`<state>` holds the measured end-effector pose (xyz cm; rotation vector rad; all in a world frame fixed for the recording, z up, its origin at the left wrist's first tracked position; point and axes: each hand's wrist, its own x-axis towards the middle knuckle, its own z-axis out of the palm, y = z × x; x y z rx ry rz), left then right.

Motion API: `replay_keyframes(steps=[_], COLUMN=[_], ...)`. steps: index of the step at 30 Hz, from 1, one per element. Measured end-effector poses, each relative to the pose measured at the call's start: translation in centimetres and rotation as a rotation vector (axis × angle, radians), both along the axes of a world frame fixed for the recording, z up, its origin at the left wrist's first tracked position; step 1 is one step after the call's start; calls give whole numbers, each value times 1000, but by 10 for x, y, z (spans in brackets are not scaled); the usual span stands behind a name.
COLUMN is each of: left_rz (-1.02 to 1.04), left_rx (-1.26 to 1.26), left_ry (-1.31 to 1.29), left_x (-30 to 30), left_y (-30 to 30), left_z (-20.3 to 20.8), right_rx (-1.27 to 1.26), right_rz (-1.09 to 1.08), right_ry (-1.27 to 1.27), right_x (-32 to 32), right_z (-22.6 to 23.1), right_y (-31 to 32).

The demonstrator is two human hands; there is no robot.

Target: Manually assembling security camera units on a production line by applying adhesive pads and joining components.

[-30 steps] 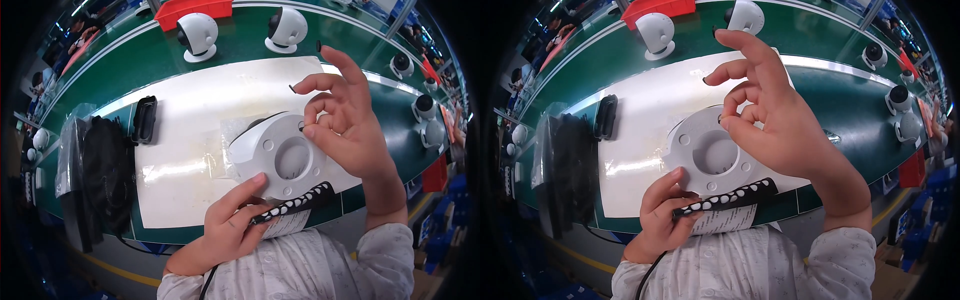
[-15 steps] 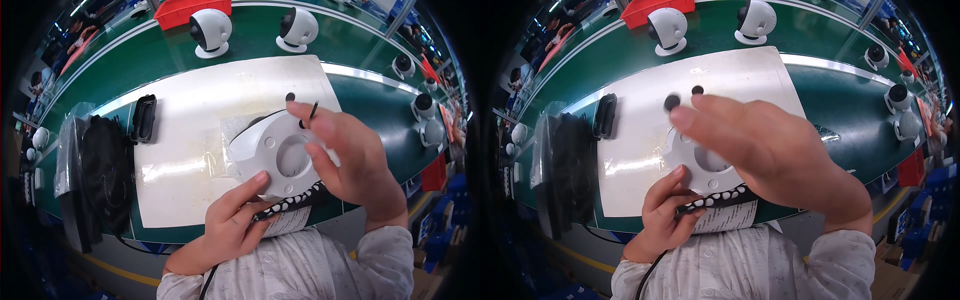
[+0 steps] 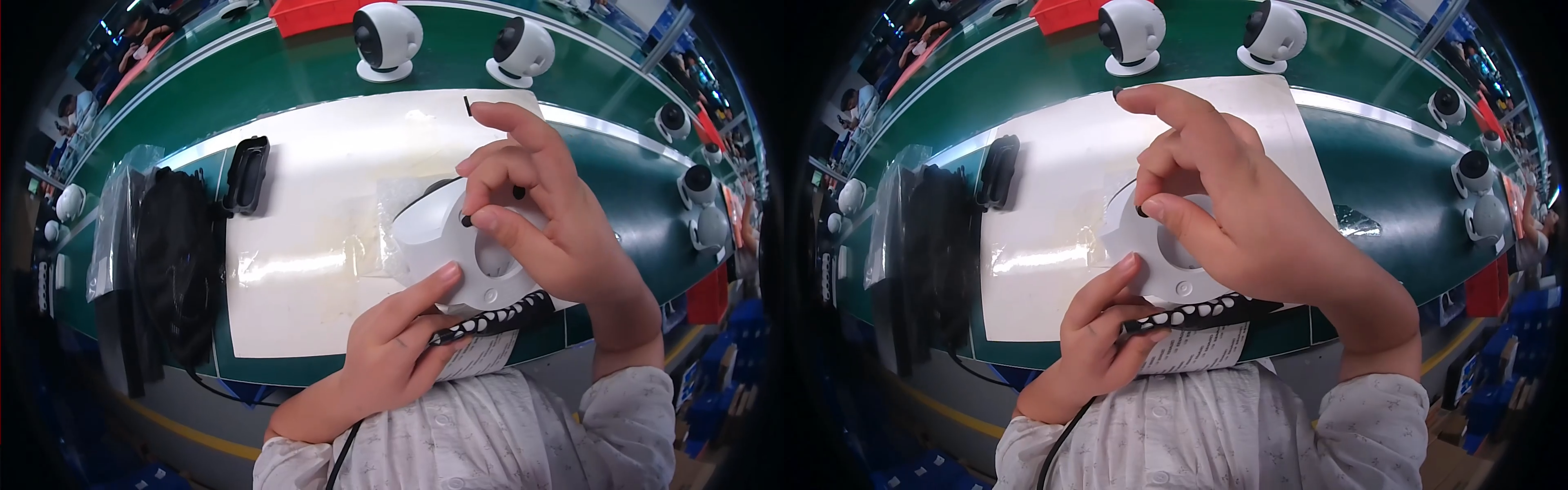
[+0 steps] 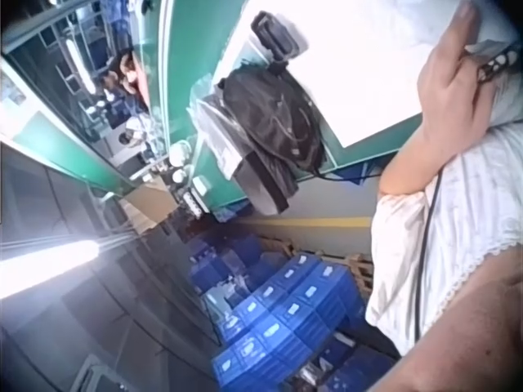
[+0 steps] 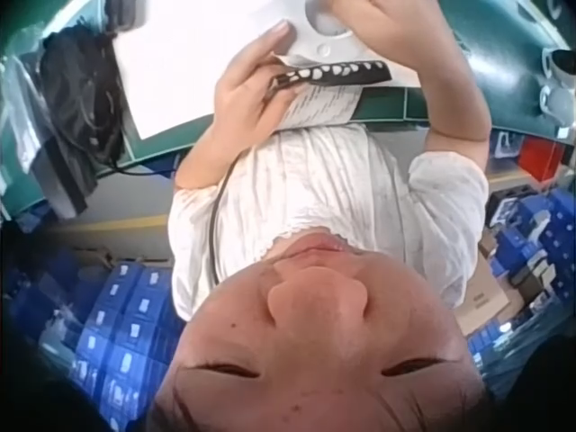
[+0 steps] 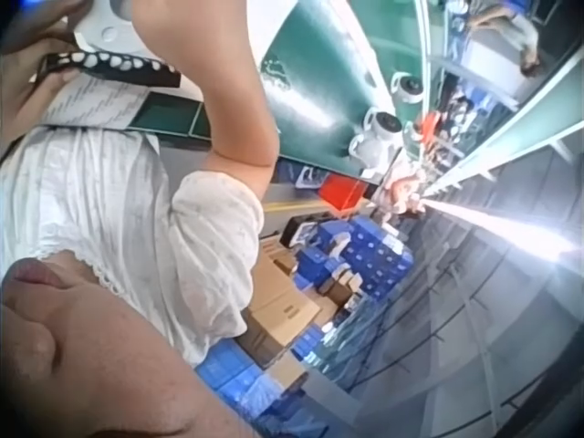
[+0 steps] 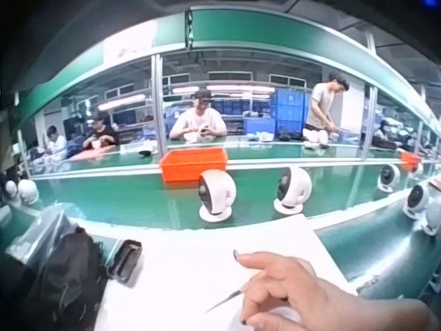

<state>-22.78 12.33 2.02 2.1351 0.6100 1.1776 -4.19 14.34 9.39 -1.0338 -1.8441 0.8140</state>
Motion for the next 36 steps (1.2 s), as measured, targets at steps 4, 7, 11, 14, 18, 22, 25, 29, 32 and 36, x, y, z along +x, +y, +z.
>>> replay_keyframes(steps=[4,7,11,14,18,22,25,29,32,36], left_rz=[2,0,-5,-24,-33,-39,-35,-21,-17,-27], left_rx=[-14,-28,-39,-51,-47,-34,-63,-75,-81,-73], left_ry=[-4,-8,-2,-9,-2,-32,-57,-52,-44,-59], left_x=[0,0,-1,1,0,2,3,2,2,4], left_y=[0,-1,0,-1,0,1,0,-3,-3,-3], left_z=[1,0,1,2,3,2,1,1,0,2], right_rx=[144,324,369,322,113,147,221,350,335,375], right_rz=[-136,-190,-276,-370,-368,-384,-436,-508,-540,-518], right_ry=[-252,-579,-497,-266,-111,-96,-222,-776,-850,-385], right_x=[-2,-3,10,27,31,29,30,27,21,18], right_z=[4,6,-13,-32,-45,-47,-47,-34,-30,-32], right_y=[-9,-24,-34,-42,-51,-55,-61,-79,-88,-89])
